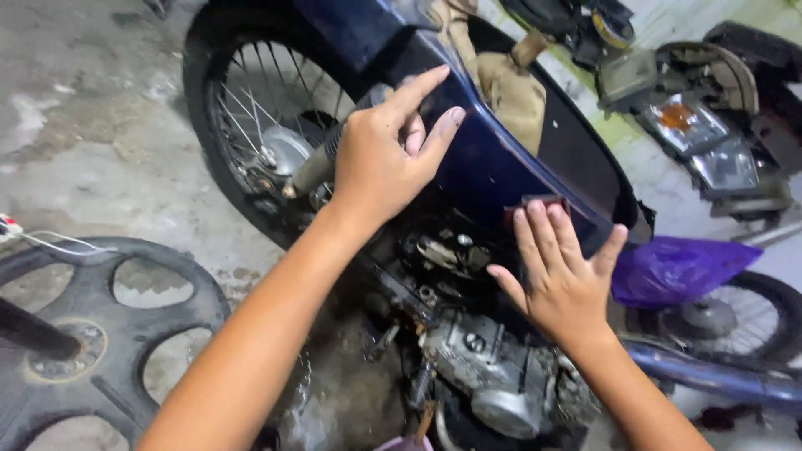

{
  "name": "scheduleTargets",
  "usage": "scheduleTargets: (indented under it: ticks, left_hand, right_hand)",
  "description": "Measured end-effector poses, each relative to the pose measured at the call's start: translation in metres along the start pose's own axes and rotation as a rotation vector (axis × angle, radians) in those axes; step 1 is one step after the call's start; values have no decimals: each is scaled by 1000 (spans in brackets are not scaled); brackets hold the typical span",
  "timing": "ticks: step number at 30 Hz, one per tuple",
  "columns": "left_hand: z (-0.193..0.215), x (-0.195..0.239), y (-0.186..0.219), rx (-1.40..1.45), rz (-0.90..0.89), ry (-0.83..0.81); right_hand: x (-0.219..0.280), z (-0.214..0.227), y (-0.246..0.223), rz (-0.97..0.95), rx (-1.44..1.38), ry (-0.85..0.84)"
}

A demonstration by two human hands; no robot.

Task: Wet sanding the body panel of a motorcycle using a sanding block and water to smooth the surface.

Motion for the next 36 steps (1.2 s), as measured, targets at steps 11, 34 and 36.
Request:
scheduleTargets:
  ticks: [11, 34, 36]
  left_hand:
    - [-53, 28, -33, -567, -263, 17]
    - [-50, 21, -29, -301, -62, 102]
    - [-51, 21, -29, -325, -60, 103]
  right_hand:
    - [27, -43, -18, -249, -321, 346]
    - [38, -45, -32, -332, -408, 346]
    - [37, -45, -33, -340, -414, 351]
Point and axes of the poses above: each hand's wrist, its own x-axis away from the middle knuckle, its own z-axis out of the back of the hand, y = z × x, the point moved 2 cm from there along -x, towards the middle knuckle, and after that the axes turned 13 degrees about x, right-handed, at the moved point
